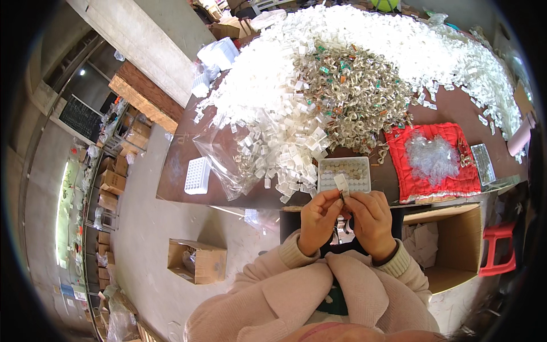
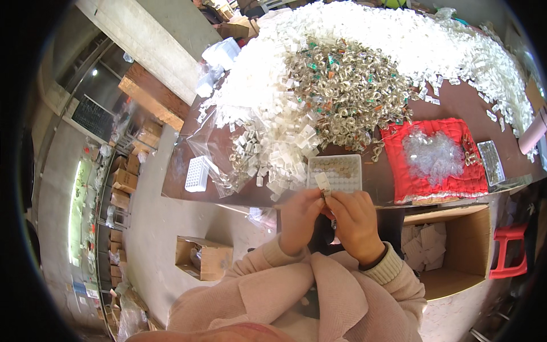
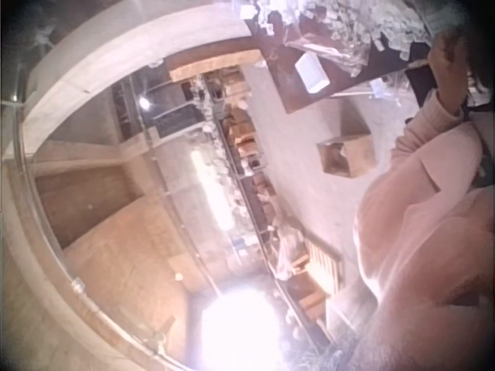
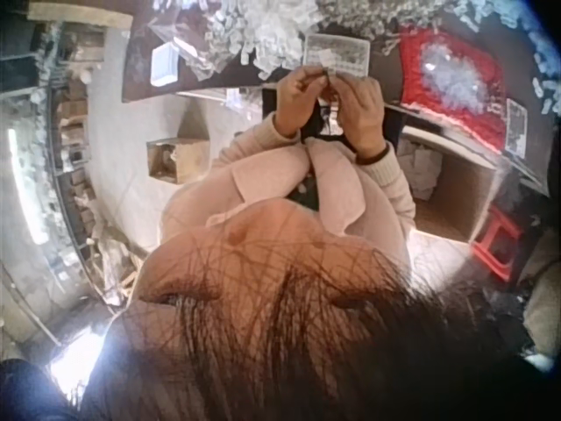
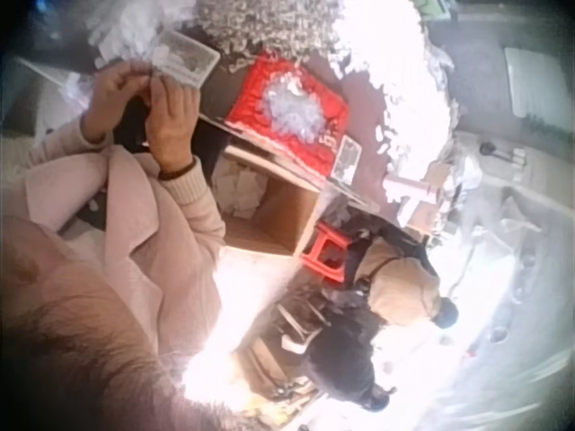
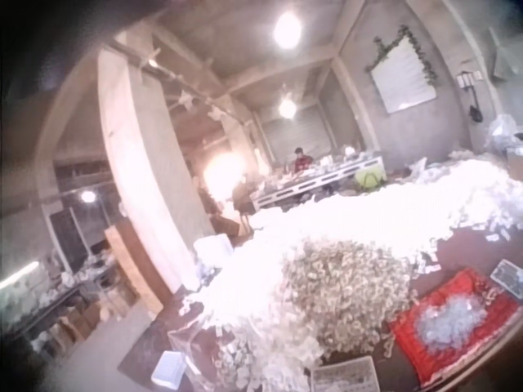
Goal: The person repeatedly picks small white plastic pieces and metallic ornaments from a table, attaches them together by hand, and places the assembled units into a white tray. The person occasionally uses a small flashlight to illuminate the pieces during assembly.
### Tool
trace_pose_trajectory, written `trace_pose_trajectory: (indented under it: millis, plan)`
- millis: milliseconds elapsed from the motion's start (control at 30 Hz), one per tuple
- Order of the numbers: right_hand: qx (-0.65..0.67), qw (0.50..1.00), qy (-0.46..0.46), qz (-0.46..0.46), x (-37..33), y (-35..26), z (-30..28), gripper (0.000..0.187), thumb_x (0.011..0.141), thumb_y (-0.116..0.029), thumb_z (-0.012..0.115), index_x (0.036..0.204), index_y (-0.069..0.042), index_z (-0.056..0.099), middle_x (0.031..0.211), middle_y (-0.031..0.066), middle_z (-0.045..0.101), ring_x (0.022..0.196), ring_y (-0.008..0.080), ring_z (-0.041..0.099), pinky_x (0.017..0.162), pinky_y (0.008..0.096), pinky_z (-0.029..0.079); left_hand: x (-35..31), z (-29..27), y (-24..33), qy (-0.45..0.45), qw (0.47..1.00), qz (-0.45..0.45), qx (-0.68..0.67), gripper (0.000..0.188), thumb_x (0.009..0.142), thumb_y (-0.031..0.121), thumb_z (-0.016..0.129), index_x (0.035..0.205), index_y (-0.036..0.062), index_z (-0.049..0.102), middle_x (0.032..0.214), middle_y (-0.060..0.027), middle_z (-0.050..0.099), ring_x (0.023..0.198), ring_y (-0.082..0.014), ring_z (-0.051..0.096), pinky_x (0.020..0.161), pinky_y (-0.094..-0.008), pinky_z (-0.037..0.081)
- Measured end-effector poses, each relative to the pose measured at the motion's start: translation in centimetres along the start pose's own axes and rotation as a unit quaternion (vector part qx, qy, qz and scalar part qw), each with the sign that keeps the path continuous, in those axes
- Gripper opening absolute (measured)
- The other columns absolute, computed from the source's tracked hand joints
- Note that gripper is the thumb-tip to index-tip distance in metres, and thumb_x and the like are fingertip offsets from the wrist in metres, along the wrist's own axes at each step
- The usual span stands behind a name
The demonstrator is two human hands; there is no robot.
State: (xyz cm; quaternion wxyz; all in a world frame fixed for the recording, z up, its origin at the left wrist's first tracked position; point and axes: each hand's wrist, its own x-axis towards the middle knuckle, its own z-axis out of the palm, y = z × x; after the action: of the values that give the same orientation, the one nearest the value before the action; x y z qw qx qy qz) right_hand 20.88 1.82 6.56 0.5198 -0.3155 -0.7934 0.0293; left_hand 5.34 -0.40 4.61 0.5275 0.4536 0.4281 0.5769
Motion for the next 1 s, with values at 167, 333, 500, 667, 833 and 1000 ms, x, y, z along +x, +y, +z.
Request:
trace_pose_trajectory:
  millis: [167, 333, 500, 667, 833, 1000]
  plan:
    - [0.029, 0.999, 0.011, 0.043, 0.2, -0.4, -0.4, 0.031, 0.075, 0.002, 0.071, 0.106, -0.003, 0.068, 0.102, 0.0105, 0.065, 0.08, 0.0286, 0.062, 0.072, 0.0388, 0.049, 0.3, -0.5, 0.3, -0.034, 0.999, 0.014, 0.02, 0.022, 0.099, -0.001, 0.057, 0.12, -0.0049, 0.056, 0.107, -0.0132, 0.07, 0.086, -0.0168, 0.069, 0.076, -0.0294, 0.058]
    - [0.141, 0.973, -0.002, 0.183, 0.7, -1.7, -1.5, 0.027, 0.083, 0.005, 0.069, 0.108, -0.005, 0.072, 0.091, 0.0115, 0.068, 0.078, 0.0299, 0.065, 0.068, 0.0351, 0.053, 1.2, -0.8, 0.6, -0.046, 0.998, 0.036, 0.013, 0.021, 0.095, -0.006, 0.062, 0.115, -0.0019, 0.056, 0.108, -0.0128, 0.07, 0.09, -0.0185, 0.068, 0.077, -0.0314, 0.059]
    - [0.174, 0.964, 0.013, 0.203, 0.1, -2.3, -0.9, 0.028, 0.083, 0.007, 0.069, 0.109, -0.003, 0.072, 0.089, 0.0125, 0.068, 0.075, 0.0285, 0.066, 0.063, 0.0328, 0.052, 0.1, 0.3, -1.1, 0.033, 0.988, 0.129, -0.074, 0.021, 0.091, -0.009, 0.063, 0.11, -0.0015, 0.057, 0.098, -0.0109, 0.069, 0.082, -0.0158, 0.066, 0.075, -0.0296, 0.057]
    - [0.271, 0.912, 0.023, 0.308, -0.6, -2.4, -0.2, 0.032, 0.082, 0.005, 0.071, 0.113, -0.005, 0.071, 0.088, 0.0078, 0.068, 0.068, 0.0133, 0.062, 0.059, 0.025, 0.048, -0.2, 0.6, -2.2, 0.024, 0.967, 0.175, -0.183, 0.027, 0.09, -0.011, 0.065, 0.112, 0.0023, 0.057, 0.107, -0.0128, 0.068, 0.093, -0.0163, 0.067, 0.081, -0.0295, 0.056]
    - [0.296, 0.876, 0.022, 0.38, -0.7, -2.6, 0.3, 0.028, 0.082, 0.002, 0.073, 0.109, -0.005, 0.067, 0.084, 0.0038, 0.067, 0.065, 0.0083, 0.059, 0.058, 0.0228, 0.046, -0.3, 0.9, -1.8, 0.019, 0.965, 0.19, -0.182, 0.028, 0.091, -0.011, 0.065, 0.113, 0.0033, 0.057, 0.108, -0.0129, 0.066, 0.094, -0.0168, 0.066, 0.084, -0.0298, 0.056]
    - [0.287, 0.89, 0.008, 0.354, -0.8, -2.6, 1.2, 0.032, 0.085, 0.008, 0.068, 0.114, -0.002, 0.06, 0.083, 0.0005, 0.063, 0.065, 0.0033, 0.052, 0.058, 0.0187, 0.043, -0.5, 1.1, -1.8, 0.072, 0.965, 0.124, -0.217, 0.021, 0.093, -0.007, 0.065, 0.11, 0.0036, 0.058, 0.106, -0.0122, 0.069, 0.094, -0.0163, 0.067, 0.085, -0.0294, 0.054]
